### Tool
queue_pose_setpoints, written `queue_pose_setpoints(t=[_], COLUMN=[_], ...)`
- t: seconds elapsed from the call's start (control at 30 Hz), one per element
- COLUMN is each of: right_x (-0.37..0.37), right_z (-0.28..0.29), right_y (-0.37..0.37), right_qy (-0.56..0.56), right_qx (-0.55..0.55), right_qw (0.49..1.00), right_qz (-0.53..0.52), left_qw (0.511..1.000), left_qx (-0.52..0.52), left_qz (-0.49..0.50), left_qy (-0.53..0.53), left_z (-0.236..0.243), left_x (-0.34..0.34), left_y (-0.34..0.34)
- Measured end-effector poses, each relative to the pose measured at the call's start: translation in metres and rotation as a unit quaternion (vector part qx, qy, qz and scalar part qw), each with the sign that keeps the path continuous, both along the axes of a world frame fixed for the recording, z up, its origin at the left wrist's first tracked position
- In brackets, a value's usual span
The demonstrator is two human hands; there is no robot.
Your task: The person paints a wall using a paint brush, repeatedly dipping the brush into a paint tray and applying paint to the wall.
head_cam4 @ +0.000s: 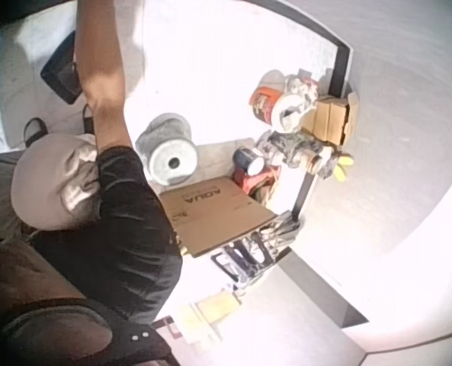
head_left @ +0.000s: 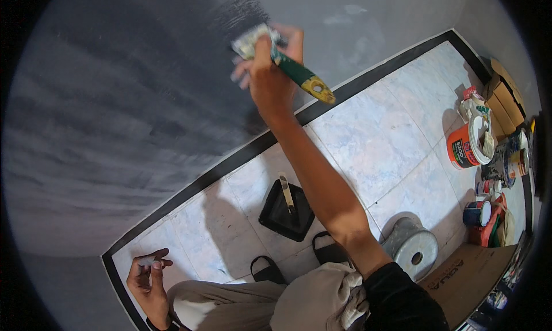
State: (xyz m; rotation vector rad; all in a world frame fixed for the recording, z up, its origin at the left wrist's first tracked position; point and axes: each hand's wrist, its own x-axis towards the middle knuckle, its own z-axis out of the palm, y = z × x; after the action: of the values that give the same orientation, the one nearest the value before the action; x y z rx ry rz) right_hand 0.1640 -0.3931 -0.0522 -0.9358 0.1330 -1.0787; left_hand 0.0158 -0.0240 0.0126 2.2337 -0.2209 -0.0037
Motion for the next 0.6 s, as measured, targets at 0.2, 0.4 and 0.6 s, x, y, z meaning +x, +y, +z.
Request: queue_pose_setpoints(t=[0.2,0.4,0.6], right_x=[0.016,-0.036,0.015], right_z=[-0.005,-0.123,-0.036], right_y=[-0.001,0.015,-0.003], right_qy=[-0.022,0.16,0.068], right_qx=[-0.062,0.046,-0.014], right_qw=[0.997,0.985,0.994], right_qz=[-0.037,-0.034,-0.089], left_qw=[1.0,0.999,1.0], left_qx=[0.01,0.027,-0.007], left_qz=[0.024,0.03,0.009], left_qy=[-0.006,-0.02,-0.007], left_z=[0.005,0.01,0.006], left_x=[-0.003,-0.006,-0.01], left_y=[0.002,-0.001,-0.002])
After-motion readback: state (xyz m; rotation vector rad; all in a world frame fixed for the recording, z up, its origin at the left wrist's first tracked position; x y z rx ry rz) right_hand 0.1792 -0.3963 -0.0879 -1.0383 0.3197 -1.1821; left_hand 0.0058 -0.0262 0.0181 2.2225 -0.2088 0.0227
